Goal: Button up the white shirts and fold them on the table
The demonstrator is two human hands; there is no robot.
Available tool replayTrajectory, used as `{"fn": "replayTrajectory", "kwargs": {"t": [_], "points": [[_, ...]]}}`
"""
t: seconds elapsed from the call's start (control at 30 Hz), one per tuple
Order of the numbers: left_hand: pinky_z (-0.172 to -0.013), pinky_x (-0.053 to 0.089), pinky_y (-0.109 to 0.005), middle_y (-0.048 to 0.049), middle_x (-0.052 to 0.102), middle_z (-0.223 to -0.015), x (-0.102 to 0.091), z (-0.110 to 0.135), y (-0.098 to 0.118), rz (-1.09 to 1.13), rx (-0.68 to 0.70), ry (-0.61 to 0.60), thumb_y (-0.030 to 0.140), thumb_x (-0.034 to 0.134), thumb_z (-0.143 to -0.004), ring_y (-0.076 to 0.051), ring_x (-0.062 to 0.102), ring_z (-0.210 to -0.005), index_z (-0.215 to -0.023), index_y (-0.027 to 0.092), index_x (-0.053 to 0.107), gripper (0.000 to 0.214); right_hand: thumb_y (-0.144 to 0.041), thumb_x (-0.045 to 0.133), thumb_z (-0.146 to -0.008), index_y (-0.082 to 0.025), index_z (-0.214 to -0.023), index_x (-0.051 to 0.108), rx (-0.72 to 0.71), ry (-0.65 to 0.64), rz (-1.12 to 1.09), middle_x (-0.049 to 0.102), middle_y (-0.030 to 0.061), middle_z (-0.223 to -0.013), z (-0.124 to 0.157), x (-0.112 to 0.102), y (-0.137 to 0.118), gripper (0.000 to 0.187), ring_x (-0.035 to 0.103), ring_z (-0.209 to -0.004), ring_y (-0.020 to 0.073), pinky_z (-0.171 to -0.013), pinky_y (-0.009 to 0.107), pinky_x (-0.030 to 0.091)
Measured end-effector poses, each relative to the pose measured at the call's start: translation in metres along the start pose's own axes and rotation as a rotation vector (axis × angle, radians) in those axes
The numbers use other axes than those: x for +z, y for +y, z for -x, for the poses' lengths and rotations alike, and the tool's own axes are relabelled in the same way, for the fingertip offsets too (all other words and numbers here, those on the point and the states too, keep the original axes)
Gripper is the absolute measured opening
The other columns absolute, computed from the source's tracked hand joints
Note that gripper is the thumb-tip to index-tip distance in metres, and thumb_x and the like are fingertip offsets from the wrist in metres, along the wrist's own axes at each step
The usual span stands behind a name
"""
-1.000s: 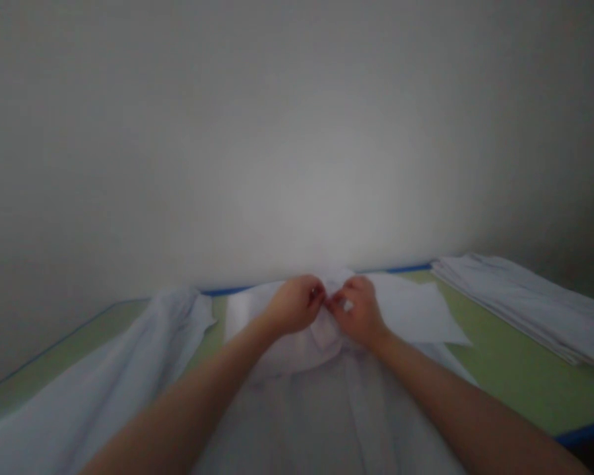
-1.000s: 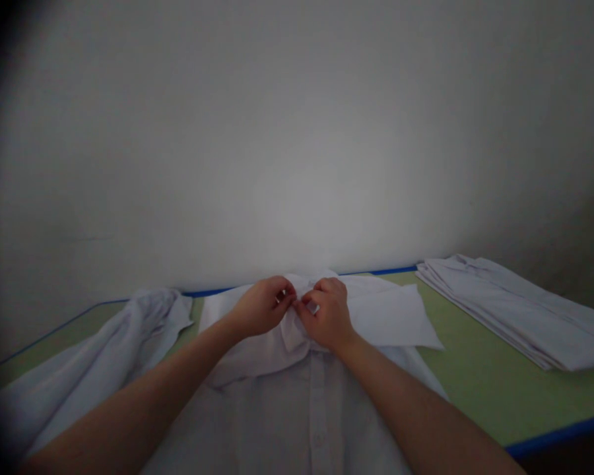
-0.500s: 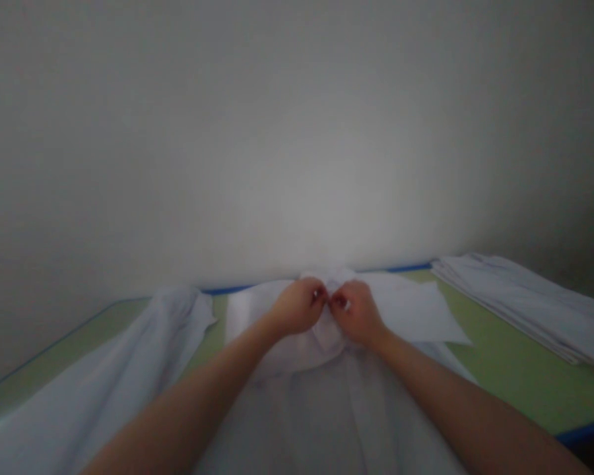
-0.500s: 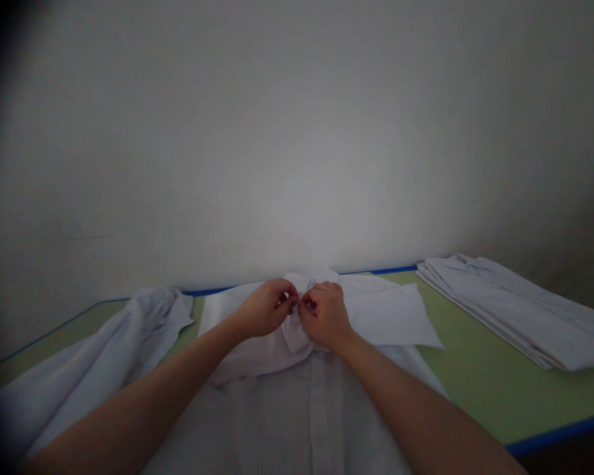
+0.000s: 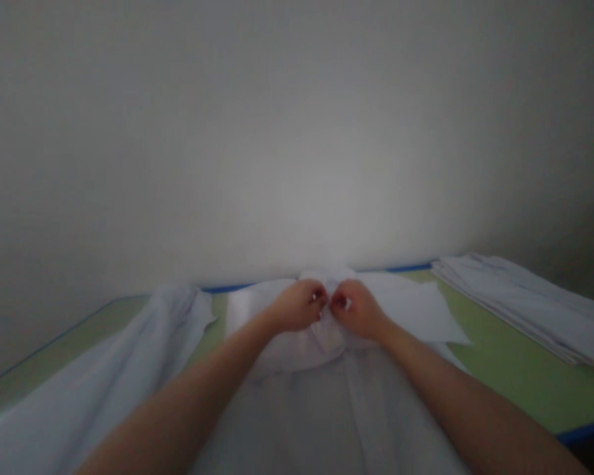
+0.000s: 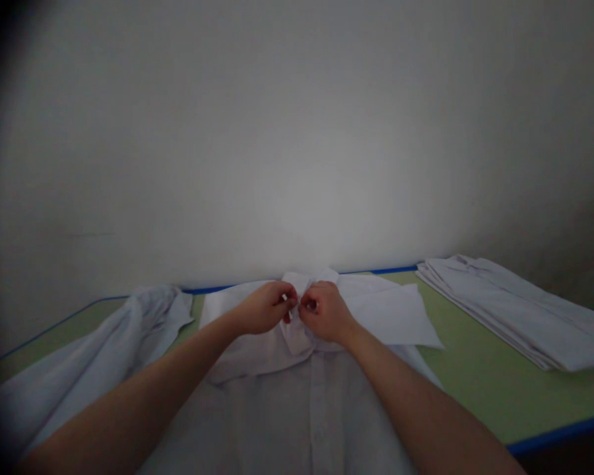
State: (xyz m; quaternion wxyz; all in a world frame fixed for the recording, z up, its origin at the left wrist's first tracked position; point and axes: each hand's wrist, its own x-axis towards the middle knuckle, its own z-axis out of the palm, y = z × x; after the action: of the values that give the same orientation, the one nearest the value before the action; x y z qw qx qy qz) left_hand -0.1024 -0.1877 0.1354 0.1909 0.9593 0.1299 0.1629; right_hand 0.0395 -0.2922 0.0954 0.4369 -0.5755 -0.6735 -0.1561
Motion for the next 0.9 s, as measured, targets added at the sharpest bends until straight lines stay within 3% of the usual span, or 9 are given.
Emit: {"fn": "replayTrajectory", "kwargs": {"t": [0.17,0.47,0.6,0.77,0.9], "points": [[-0.057,0.042,-0.023,-0.0024,0.065,-0.061,0.004,0.000,-0.002,0.064,-0.018,-0.034,0.026,0.045,-0.078,-0.014,0.061,-0.059,-0.074,0.015,0.061,0.020,-0.014,0.057,-0.068,-0.017,-0.060,0.055,-0.045,-0.077,0.001,0.052,-0.0007,-0.062,0.000,-0.005,0.001,0.009,0.046,-0.063,0.0126,-0.064,0.026,0.034],[-0.055,0.043,-0.022,-0.0020,0.064,-0.057,0.006,0.001,-0.005,0.179,-0.044,-0.148,0.026,0.044,-0.079,-0.013,0.061,-0.056,-0.073,0.015,0.059,0.020,-0.018,0.054,-0.072,-0.019,-0.060,0.053,-0.287,-0.182,0.118,0.051,0.0003,-0.062,-0.004,-0.014,0.001,0.012,0.046,-0.070,0.0151,-0.080,0.034,0.032],[-0.056,0.044,-0.022,-0.0029,0.066,-0.061,0.001,0.003,-0.009,0.218,-0.025,-0.214,0.028,0.045,-0.080,-0.013,0.061,-0.057,-0.079,0.014,0.060,0.021,-0.017,0.055,-0.069,-0.019,-0.059,0.051,-0.241,-0.159,0.058,0.051,-0.0004,-0.061,-0.001,-0.010,-0.002,0.011,0.047,-0.068,0.0146,-0.079,0.033,0.034],[-0.053,0.041,-0.020,-0.0013,0.063,-0.064,-0.005,0.005,-0.008,0.130,0.012,-0.158,0.026,0.047,-0.078,-0.012,0.059,-0.057,-0.080,0.015,0.060,0.018,-0.018,0.056,-0.070,-0.018,-0.061,0.052,-0.122,-0.094,-0.106,0.053,0.0003,-0.064,0.005,-0.001,0.007,0.010,0.049,-0.067,0.0142,-0.070,0.029,0.038],[-0.056,0.040,-0.020,-0.0001,0.061,-0.068,-0.011,0.007,0.001,0.102,0.079,-0.111,0.024,0.050,-0.077,-0.010,0.056,-0.059,-0.086,0.017,0.059,0.015,-0.020,0.053,-0.078,-0.019,-0.084,0.057,-0.008,0.013,-0.279,0.058,0.0039,-0.085,0.007,0.000,0.014,0.007,0.054,-0.084,0.0168,-0.078,0.032,0.042]]}}
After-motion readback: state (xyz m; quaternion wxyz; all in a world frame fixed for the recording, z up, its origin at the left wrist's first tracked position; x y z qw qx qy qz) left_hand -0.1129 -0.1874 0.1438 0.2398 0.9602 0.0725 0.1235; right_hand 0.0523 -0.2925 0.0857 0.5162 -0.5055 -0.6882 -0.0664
